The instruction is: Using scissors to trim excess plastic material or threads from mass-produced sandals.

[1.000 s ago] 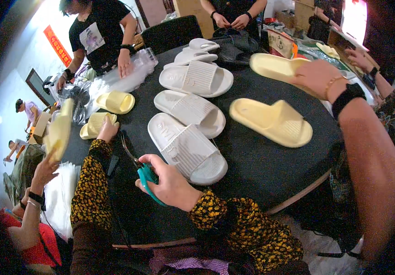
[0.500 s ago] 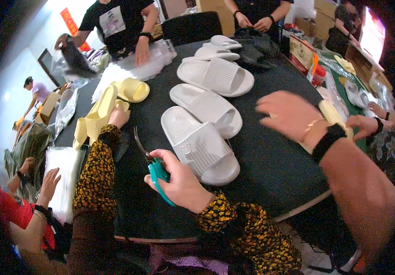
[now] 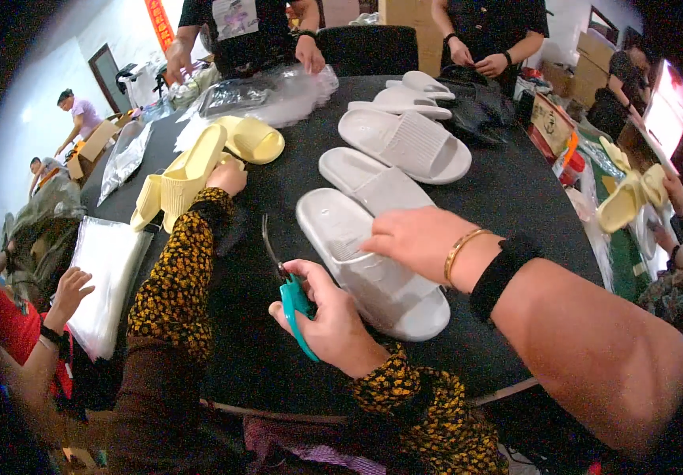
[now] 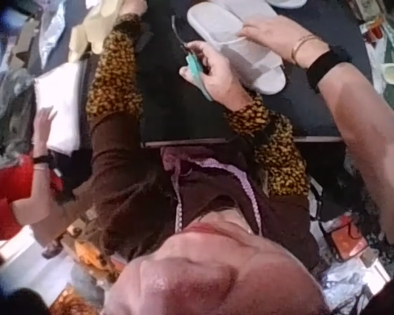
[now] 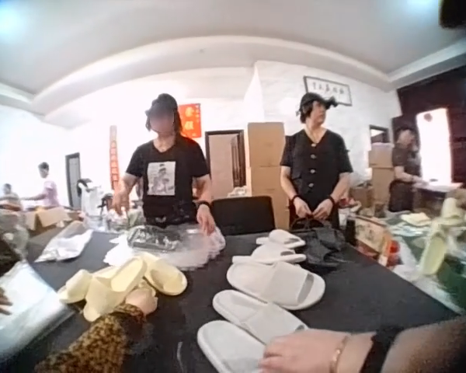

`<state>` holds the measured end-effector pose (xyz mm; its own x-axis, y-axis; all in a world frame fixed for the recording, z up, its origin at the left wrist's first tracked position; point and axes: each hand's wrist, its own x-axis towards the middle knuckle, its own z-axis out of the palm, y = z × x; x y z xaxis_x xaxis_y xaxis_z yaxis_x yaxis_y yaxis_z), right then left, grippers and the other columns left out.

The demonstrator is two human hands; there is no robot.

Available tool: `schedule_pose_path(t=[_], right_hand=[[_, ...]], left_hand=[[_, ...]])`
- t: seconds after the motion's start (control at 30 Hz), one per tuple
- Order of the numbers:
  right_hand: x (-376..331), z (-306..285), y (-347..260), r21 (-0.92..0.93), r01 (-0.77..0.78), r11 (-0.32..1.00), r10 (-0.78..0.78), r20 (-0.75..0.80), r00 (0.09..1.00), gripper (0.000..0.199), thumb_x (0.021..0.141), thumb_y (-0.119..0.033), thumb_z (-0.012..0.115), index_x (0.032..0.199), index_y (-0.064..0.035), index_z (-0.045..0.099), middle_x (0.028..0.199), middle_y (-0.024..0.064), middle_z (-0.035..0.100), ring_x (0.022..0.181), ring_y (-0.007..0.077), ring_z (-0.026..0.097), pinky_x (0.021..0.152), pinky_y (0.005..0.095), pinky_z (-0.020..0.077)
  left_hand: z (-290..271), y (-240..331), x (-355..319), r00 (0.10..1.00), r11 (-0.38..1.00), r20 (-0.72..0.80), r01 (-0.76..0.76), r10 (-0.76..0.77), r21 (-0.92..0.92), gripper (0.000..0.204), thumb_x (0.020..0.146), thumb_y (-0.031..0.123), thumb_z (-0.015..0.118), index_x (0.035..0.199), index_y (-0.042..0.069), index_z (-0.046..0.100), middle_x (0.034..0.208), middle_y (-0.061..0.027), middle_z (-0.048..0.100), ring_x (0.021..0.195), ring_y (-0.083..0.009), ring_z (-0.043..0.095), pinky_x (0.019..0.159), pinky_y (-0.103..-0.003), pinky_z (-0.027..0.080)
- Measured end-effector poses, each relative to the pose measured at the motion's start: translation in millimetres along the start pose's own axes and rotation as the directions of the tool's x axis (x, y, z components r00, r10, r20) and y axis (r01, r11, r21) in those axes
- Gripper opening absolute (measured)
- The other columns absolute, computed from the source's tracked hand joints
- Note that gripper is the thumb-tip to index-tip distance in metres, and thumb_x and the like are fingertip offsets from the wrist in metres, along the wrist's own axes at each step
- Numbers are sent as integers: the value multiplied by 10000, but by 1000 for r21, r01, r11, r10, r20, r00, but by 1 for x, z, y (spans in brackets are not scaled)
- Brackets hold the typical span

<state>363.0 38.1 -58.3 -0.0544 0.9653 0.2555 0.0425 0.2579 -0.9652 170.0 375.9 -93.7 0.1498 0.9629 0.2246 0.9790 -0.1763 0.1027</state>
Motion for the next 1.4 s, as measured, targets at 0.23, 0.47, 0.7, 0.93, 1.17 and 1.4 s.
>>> schedule_pose_path(t=[0.23,0.47,0.7,0.93,1.17,1.4], right_hand=[[0,2,-9,-4,-22,1000,22,35,999,451,820,-78,660,1199,21,436,802,-15,522,731,25,501,675,196,434],[2,-1,-11,7,21,1000,-21,-6,1000,461,788,-165,700,1149,3,467,806,59,549,727,88,517,667,257,452],[-1,-18,-10,377,58,925,-34,-71,997,438,831,-88,611,1211,7,414,804,35,564,637,67,539,536,181,447],[-1,-20,-21,384,168,908,-131,-121,984,364,857,-176,600,1154,-5,477,777,59,568,576,62,526,487,181,430],[-59,-1,-37,345,8,938,-36,77,996,417,849,-198,584,1181,20,456,760,68,564,516,104,501,462,216,386],[-152,28,-11,379,-562,735,379,458,804,466,821,-87,615,1238,0,427,842,67,573,644,75,526,578,193,436]], left_hand=[[-6,-3,-9,991,998,-124,56,-59,-31,316,860,254,489,991,-26,555,963,-280,615,923,-404,604,812,-459,485],[-34,13,-38,961,983,-209,-185,178,-13,283,825,256,564,863,-21,608,872,-238,632,835,-386,608,736,-453,482],[-104,101,-198,887,709,181,-203,426,-675,189,828,155,567,780,-26,592,722,-215,603,696,-353,611,626,-378,473],[-109,81,-362,895,591,-131,-385,426,-709,70,780,-12,603,805,-9,538,784,-111,546,639,-219,530,599,-284,443],[-109,53,-423,982,420,-83,-149,172,-895,52,814,-36,554,791,-26,509,822,-99,551,701,-141,517,635,-250,433],[-105,38,-440,995,132,42,30,89,-991,106,905,33,482,823,-28,508,904,-76,530,703,-83,508,637,-207,427]])
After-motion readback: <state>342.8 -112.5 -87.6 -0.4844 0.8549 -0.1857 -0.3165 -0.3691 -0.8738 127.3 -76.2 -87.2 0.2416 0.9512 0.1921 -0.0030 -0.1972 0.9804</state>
